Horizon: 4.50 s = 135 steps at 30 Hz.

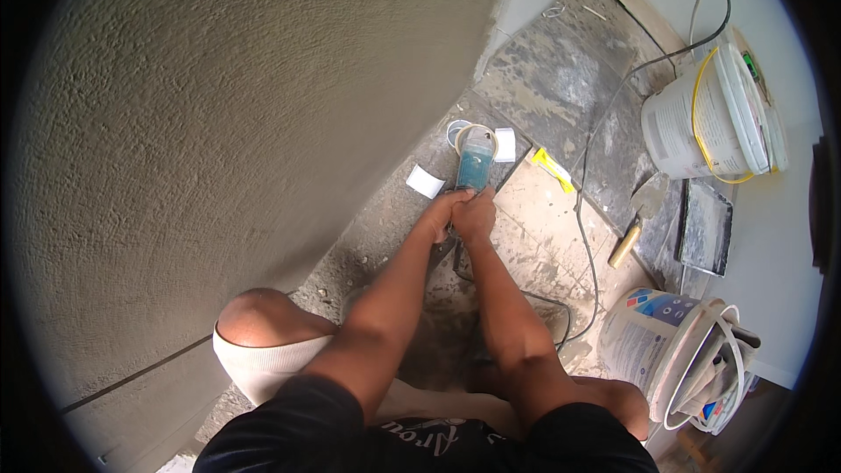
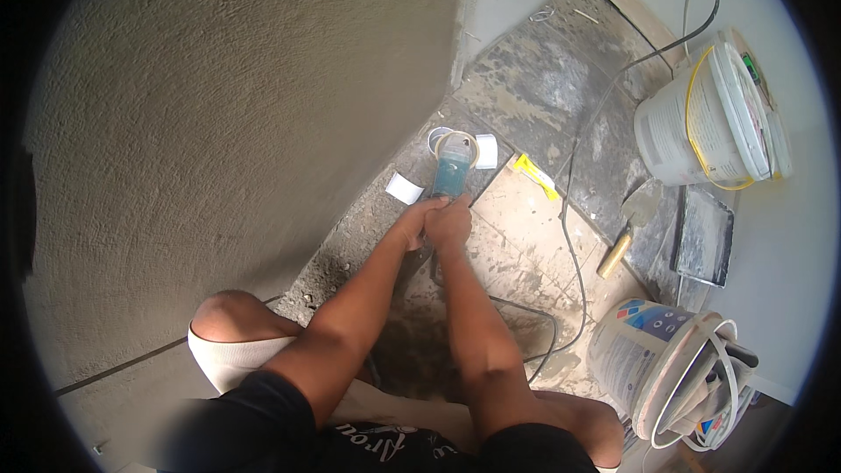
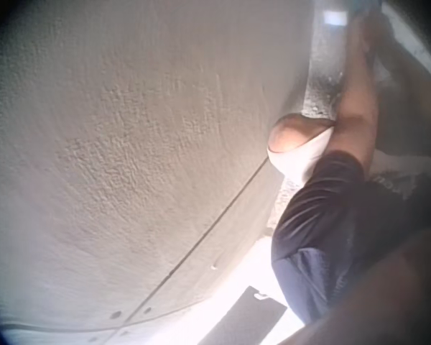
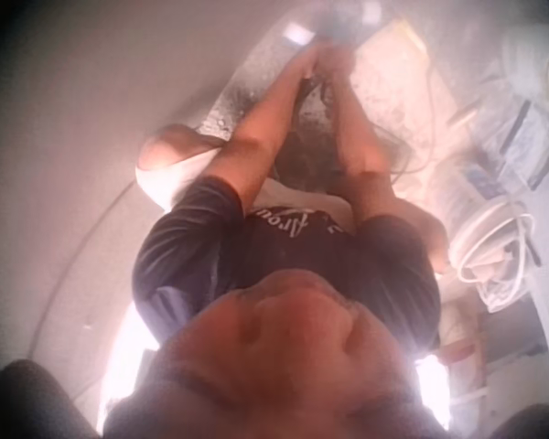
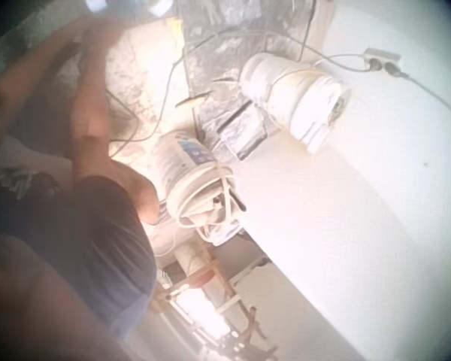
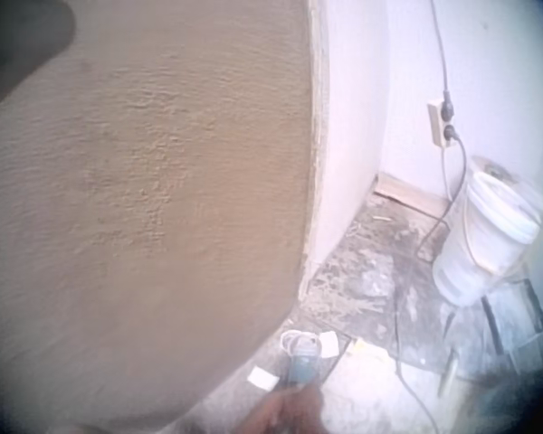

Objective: The person uses an angle grinder on a wall-floor corner, then moves to clean a trowel in a bucket of water and wipe the floor with a cloth. The person handles a trowel, bucket, and cloth during the cleaning steps.

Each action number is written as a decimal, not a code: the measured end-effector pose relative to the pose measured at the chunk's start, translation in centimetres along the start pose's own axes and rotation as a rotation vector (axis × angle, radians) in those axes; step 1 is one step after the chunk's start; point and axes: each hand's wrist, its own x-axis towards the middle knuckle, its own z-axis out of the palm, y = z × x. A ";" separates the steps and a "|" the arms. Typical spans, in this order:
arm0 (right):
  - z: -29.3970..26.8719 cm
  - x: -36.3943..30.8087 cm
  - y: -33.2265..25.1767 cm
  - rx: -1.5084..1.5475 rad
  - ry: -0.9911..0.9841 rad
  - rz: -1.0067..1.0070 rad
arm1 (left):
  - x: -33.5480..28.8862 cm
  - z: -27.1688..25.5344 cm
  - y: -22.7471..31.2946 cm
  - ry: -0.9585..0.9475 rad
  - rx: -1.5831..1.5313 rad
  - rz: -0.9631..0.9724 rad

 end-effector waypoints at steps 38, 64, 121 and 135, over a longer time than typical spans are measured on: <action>1.7 1.9 0.2 0.002 -0.085 -0.040 | 0.7 -0.9 0.3 0.076 -0.093 -0.003; 1.8 1.5 1.0 0.097 -0.093 -0.089 | -1.1 0.3 0.8 0.135 -0.091 0.058; -0.4 -3.1 -0.6 0.112 -0.183 0.050 | -4.4 -1.1 0.4 0.127 0.017 -0.016; -1.6 0.2 -0.4 0.091 -0.178 0.073 | -1.9 0.9 2.1 0.103 0.050 -0.071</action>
